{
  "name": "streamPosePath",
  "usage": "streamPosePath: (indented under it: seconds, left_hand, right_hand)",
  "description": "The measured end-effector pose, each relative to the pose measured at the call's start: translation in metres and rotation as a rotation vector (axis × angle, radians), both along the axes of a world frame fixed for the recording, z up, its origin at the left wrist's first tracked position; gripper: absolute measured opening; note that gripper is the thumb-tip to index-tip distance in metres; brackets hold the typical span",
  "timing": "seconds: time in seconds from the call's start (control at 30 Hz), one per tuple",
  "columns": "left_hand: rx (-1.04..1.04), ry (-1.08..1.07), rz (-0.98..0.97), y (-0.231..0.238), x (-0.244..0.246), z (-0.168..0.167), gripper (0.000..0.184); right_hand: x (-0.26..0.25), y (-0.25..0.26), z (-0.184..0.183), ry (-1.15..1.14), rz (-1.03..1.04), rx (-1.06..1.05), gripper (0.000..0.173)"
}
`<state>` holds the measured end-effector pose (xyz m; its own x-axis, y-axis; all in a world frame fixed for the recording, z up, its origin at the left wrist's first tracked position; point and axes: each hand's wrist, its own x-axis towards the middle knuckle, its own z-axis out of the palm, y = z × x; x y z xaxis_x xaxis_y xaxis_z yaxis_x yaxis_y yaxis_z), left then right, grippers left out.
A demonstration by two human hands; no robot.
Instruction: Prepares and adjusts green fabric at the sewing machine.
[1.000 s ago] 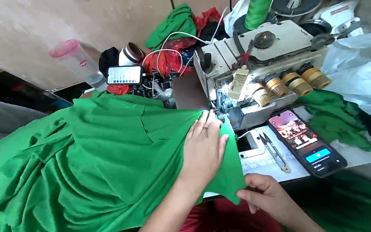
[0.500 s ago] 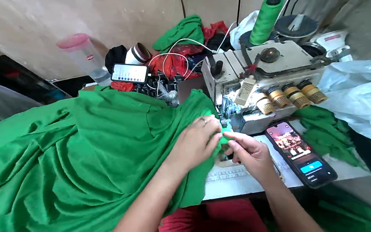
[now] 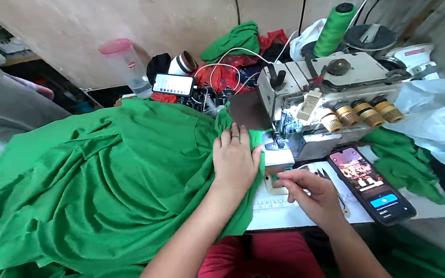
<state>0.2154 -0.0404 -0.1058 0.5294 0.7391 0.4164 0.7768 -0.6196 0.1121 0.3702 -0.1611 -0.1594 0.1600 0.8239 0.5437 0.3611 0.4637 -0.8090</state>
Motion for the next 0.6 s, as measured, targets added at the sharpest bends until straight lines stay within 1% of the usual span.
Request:
streamPosePath:
  seconds: [0.07,0.13,0.2,0.27,0.3,0.37,0.4,0.5,0.6]
  left_hand:
    - [0.063,-0.064,0.027,-0.015,-0.017,0.002,0.058]
    - [0.052,-0.085,0.013,-0.033,-0.033,0.006,0.053]
    - [0.024,-0.083,-0.047,-0.054,-0.040,0.008,0.041]
    - [0.002,-0.084,-0.141,-0.073,-0.033,0.007,0.026]
    - [-0.005,-0.080,-0.189,-0.079,-0.027,0.007,0.020]
    - [0.015,-0.062,-0.248,-0.078,-0.016,0.009,0.011]
    - [0.025,-0.063,-0.263,-0.073,-0.010,0.011,0.008]
    - [0.028,-0.097,-0.283,-0.059,0.004,0.016,0.009]
    - [-0.004,-0.135,-0.303,-0.060,0.004,0.024,0.012]
  right_hand:
    - [-0.001,0.001,-0.002,-0.034,0.024,0.052,0.020]
    - [-0.004,0.003,-0.004,-0.108,0.050,0.077,0.027]
    - [-0.006,0.005,-0.004,-0.217,0.098,0.080,0.036]
    - [-0.003,0.007,-0.002,-0.344,0.143,0.076,0.038]
    - [0.002,0.008,-0.001,-0.392,0.126,0.083,0.035]
    - [0.018,0.010,0.002,-0.428,0.008,0.077,0.022]
    - [0.029,0.010,0.006,-0.437,-0.060,0.057,0.020]
    - [0.054,0.007,0.015,-0.437,-0.191,0.018,0.025]
    - [0.048,-0.003,0.013,-0.337,-0.219,0.035,0.030]
